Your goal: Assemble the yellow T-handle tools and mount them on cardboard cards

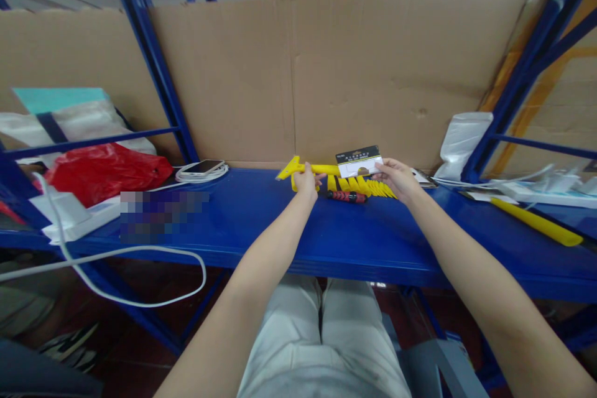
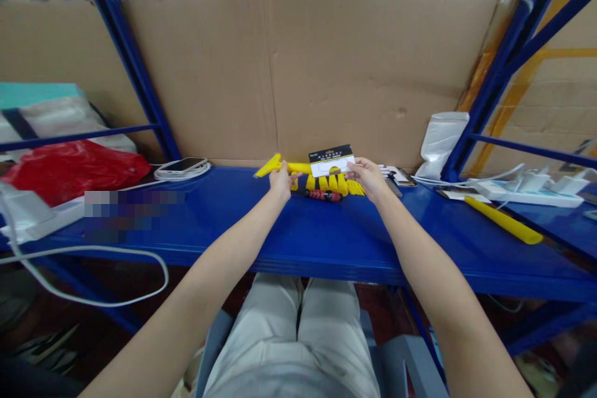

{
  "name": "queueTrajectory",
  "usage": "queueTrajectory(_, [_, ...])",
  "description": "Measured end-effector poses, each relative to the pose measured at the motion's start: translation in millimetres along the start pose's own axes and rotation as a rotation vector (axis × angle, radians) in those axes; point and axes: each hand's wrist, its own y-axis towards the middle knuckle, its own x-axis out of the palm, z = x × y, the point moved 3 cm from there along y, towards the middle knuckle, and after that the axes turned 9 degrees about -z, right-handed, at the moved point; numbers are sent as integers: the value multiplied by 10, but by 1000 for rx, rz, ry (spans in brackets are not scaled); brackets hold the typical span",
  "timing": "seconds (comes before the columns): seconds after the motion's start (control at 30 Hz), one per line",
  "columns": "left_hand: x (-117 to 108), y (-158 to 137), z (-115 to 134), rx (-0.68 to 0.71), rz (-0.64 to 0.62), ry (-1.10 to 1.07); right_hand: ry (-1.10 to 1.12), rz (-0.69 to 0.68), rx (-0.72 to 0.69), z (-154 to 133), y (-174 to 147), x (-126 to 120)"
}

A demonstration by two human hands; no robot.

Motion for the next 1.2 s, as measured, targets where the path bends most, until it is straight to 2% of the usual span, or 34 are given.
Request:
queueTrajectory(0.27, [95, -15, -107, -118, -259, 61, -35, -96, 4, 44, -22, 94])
queueTrajectory(0.5, [187, -44, -222, -93, -445, 133, -55, -131, 17, 94, -46, 173])
queueTrajectory(0.7, [255, -135, -213, -60, -606, 162, -36, -115, -26, 82, -52, 202])
queueTrajectory(1.03, [277, -199, -121, -39, -635, 216, 29, 0, -101, 72, -34, 196])
queueTrajectory(1.2, [258, -213, -56, -41, -552, 167, 48, 67, -88, 100, -27, 178])
